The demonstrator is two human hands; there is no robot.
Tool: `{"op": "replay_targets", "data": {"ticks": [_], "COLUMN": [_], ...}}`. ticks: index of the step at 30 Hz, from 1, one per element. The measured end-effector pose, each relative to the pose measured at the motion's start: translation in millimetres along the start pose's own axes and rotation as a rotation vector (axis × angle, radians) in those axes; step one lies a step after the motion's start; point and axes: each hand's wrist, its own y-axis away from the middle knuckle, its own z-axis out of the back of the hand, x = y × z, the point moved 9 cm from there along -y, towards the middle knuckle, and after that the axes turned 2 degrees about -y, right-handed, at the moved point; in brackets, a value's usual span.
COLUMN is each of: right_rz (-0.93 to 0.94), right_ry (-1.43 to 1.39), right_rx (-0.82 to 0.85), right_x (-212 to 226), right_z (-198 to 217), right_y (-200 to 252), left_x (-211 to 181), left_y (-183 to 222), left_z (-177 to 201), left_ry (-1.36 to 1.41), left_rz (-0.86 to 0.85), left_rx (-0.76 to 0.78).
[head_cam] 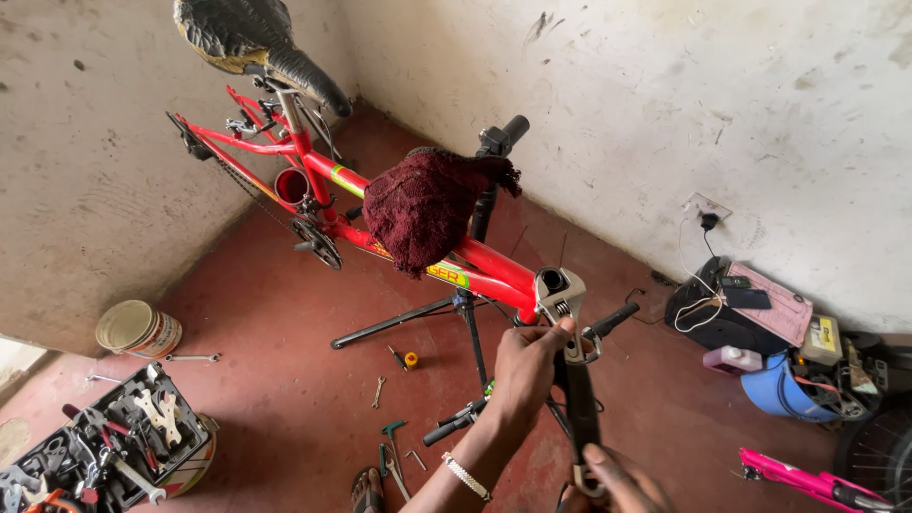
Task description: The person is using an adjustable wrench to work on the headset of a bicycle frame mounted on a stand, eventually pulling on the fork assembly.
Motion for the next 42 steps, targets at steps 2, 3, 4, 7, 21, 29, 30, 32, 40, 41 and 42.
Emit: {"op": "replay_targets", "data": {"ticks": [2, 3, 4, 7, 21, 29, 30, 32, 40, 41, 42], "right_rz": [-0.075, -0.153, -0.146, 0.057, 0.567, 0.626, 0.639, 0.697, 0.766, 0.787, 0.814], "right_ry": [-0.023, -0.051, -0.05, 0.123, 0.037, 0.175, 0.214, 0.242, 0.358, 0.326, 0.29], "right_rx": [-0.057, -0.115, -0.114, -0.193, -0.371, -0.406, -0.424, -0.469, -0.445, -0.403, -0.359], "right_x": [9.3, 9.9, 20.0, 74.3, 262.6, 313.1, 315.3, 322.9, 346.1, 347.9, 352.2], "right_z": [31.1, 49.2, 58.0, 74.6, 42.6, -4.0, -9.1, -4.9, -48.2, -54.8, -63.6], "right_y": [-2.5, -1.6, -1.5, 5.7, -49.8, -83.7, -84.0, -110.8, -138.9, -133.0, -127.9], "left_x": [7.4, 11.3, 13.3, 19.8, 18.0, 11.8, 14.2, 11.9, 11.8, 6.4, -1.8], "left_y": [-7.1, -9.9, -13.6, -23.0, -69.9, -93.1, -95.7, -95.8, -106.8, -100.5, -96.1], "left_z": [-7.3, -12.8, -17.7, -37.7, -81.2, -83.4, -84.6, -82.0, -84.7, -84.1, -82.2], "left_ry": [0.043, 0.085, 0.085, 0.282, 1.018, 1.223, 1.27, 1.328, 1.599, 1.594, 1.587], "left_rz": [-0.001, 0.001, -0.006, 0.003, -0.006, -0.031, -0.026, -0.012, 0.025, 0.02, 0.011], "left_rx": [0.03, 0.063, 0.065, 0.152, 0.027, -0.081, -0.066, -0.103, -0.036, -0.029, -0.017]}}
